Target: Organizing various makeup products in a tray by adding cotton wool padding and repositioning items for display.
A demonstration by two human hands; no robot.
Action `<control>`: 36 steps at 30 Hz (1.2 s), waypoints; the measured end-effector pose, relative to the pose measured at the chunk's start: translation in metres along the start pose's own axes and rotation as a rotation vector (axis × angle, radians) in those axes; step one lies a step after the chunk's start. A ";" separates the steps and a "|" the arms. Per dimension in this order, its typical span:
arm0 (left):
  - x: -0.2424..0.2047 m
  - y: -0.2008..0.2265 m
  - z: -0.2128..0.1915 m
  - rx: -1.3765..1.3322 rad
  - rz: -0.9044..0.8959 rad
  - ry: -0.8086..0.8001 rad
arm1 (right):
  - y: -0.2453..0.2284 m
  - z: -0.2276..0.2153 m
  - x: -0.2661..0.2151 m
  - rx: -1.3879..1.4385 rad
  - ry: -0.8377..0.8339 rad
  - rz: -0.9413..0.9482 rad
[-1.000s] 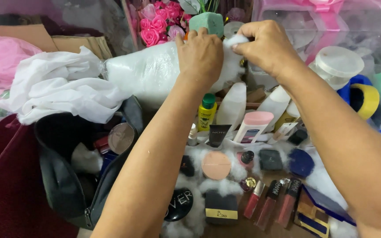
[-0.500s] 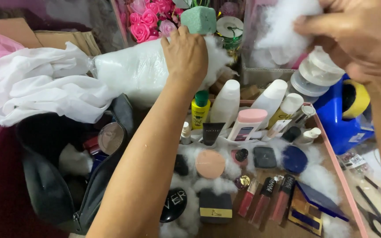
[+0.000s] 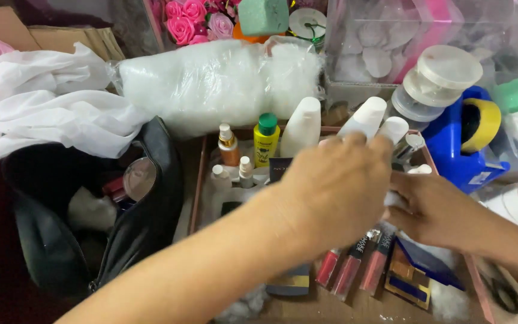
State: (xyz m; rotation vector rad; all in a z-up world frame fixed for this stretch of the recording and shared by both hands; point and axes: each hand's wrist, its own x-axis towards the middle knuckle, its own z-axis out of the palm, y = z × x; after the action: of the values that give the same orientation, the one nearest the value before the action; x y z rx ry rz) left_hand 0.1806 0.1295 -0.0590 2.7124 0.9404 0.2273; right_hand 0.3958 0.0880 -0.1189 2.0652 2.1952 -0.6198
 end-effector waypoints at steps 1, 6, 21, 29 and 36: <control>-0.004 0.009 0.020 0.016 0.072 -0.007 | 0.012 0.014 0.001 -0.013 0.031 -0.070; -0.002 0.012 0.080 -0.138 -0.040 0.060 | 0.017 0.029 -0.006 0.064 0.068 -0.222; 0.007 -0.007 0.163 0.105 0.039 -0.012 | 0.066 0.073 0.020 -0.111 0.049 -0.496; 0.010 -0.002 0.176 0.196 0.068 -0.055 | 0.067 0.081 0.023 -0.403 0.148 -0.721; 0.011 0.010 0.145 0.208 0.022 -0.183 | 0.053 0.061 0.022 -0.399 -0.222 -0.354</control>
State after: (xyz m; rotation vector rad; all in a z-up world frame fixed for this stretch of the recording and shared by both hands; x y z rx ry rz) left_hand 0.2288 0.1011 -0.1935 2.8710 0.9267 -0.1203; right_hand 0.4310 0.0892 -0.1943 1.3659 2.3314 -0.3675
